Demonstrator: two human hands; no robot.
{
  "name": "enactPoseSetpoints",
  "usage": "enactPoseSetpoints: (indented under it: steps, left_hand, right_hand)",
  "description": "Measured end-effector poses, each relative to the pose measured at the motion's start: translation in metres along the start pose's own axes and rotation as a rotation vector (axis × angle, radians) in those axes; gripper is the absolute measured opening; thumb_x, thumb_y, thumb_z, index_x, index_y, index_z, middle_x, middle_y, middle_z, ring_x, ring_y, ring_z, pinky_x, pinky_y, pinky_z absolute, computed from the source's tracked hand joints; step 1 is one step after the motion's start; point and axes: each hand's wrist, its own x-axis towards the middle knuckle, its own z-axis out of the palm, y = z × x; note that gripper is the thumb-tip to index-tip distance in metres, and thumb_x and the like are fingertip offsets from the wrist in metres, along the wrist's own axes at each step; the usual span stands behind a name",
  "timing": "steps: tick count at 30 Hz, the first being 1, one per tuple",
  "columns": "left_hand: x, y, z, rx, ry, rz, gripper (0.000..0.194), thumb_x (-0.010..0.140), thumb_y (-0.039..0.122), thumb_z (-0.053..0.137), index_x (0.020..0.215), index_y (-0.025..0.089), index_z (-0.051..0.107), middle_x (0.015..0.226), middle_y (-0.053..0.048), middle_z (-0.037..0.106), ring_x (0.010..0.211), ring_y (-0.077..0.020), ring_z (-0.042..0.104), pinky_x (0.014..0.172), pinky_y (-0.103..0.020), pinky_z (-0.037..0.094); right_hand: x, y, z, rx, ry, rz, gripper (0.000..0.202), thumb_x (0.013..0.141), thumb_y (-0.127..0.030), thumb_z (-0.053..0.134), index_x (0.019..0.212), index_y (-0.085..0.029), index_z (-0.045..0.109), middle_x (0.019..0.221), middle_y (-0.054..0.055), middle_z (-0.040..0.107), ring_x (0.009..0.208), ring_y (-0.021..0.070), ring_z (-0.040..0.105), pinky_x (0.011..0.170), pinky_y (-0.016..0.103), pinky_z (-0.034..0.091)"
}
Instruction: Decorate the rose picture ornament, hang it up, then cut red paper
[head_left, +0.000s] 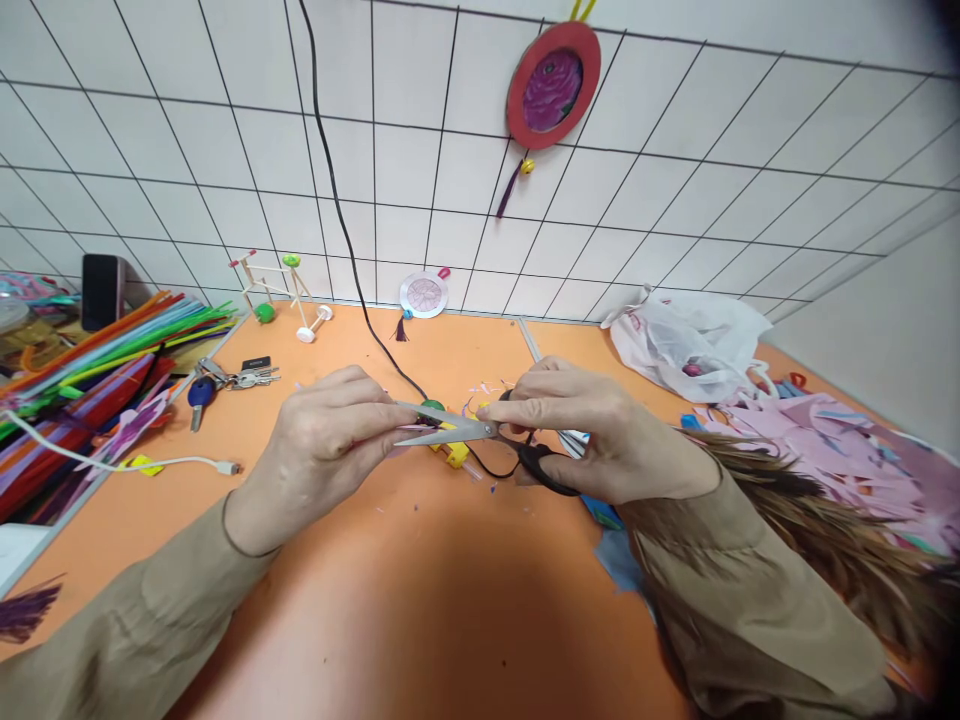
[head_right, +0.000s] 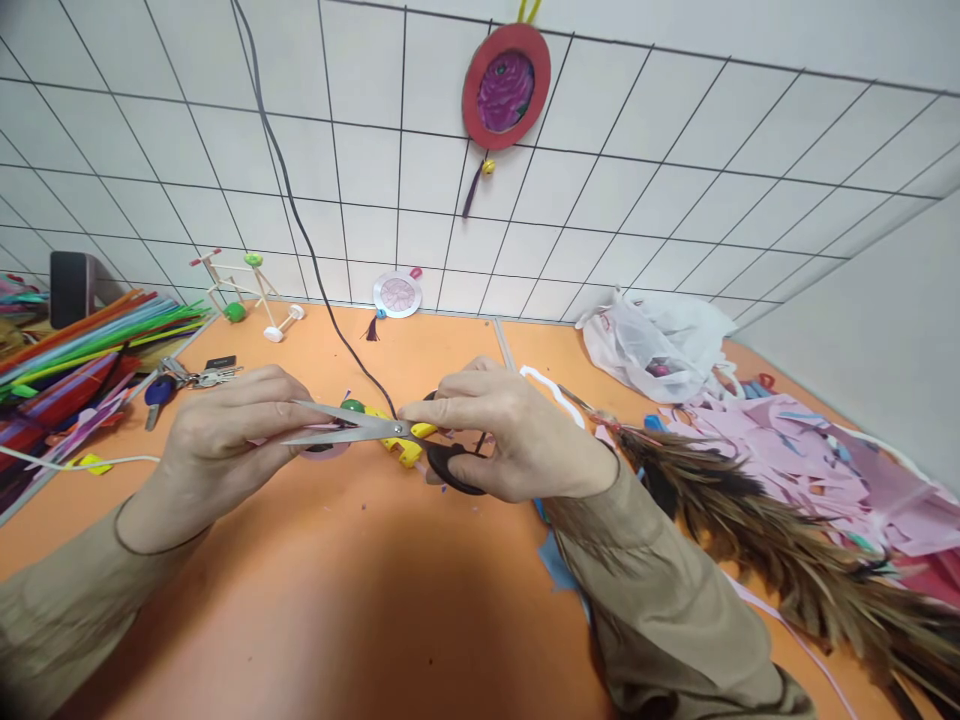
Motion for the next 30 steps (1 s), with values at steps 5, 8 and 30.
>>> enactPoseSetpoints:
  steps: [5, 8, 30]
  left_hand:
    - [0.0007, -0.0005, -0.0008, 0.015, 0.002, 0.014, 0.011, 0.088, 0.011, 0.061, 0.093, 0.017, 0.068, 0.069, -0.003, 0.065, 0.064, -0.0132, 0.056, 0.057, -0.025, 0.046]
    - [0.0011, -0.0004, -0.001, 0.025, 0.002, 0.015, 0.011, 0.087, 0.011, 0.062, 0.093, 0.017, 0.068, 0.069, -0.002, 0.065, 0.064, -0.0133, 0.055, 0.057, -0.026, 0.046]
    - [-0.0002, 0.0022, 0.0011, -0.133, -0.022, -0.094, 0.014, 0.087, 0.012, 0.062, 0.094, 0.019, 0.072, 0.068, -0.003, 0.067, 0.062, -0.0139, 0.058, 0.054, -0.028, 0.047]
  right_hand:
    - [-0.0007, 0.0004, 0.0, -0.038, -0.002, -0.005, 0.033, 0.083, -0.014, 0.055, 0.113, -0.023, 0.063, 0.076, 0.001, 0.063, 0.07, 0.0134, 0.054, 0.068, 0.031, 0.036]
    - [-0.0004, 0.0007, 0.0005, -0.049, 0.002, -0.017, 0.034, 0.082, -0.014, 0.055, 0.114, -0.023, 0.063, 0.075, 0.001, 0.063, 0.069, 0.0134, 0.054, 0.068, 0.031, 0.035]
    - [0.0, 0.0013, 0.0024, -0.074, 0.0, -0.041, 0.034, 0.083, -0.012, 0.054, 0.115, -0.022, 0.062, 0.074, 0.001, 0.063, 0.067, 0.0132, 0.054, 0.071, 0.032, 0.037]
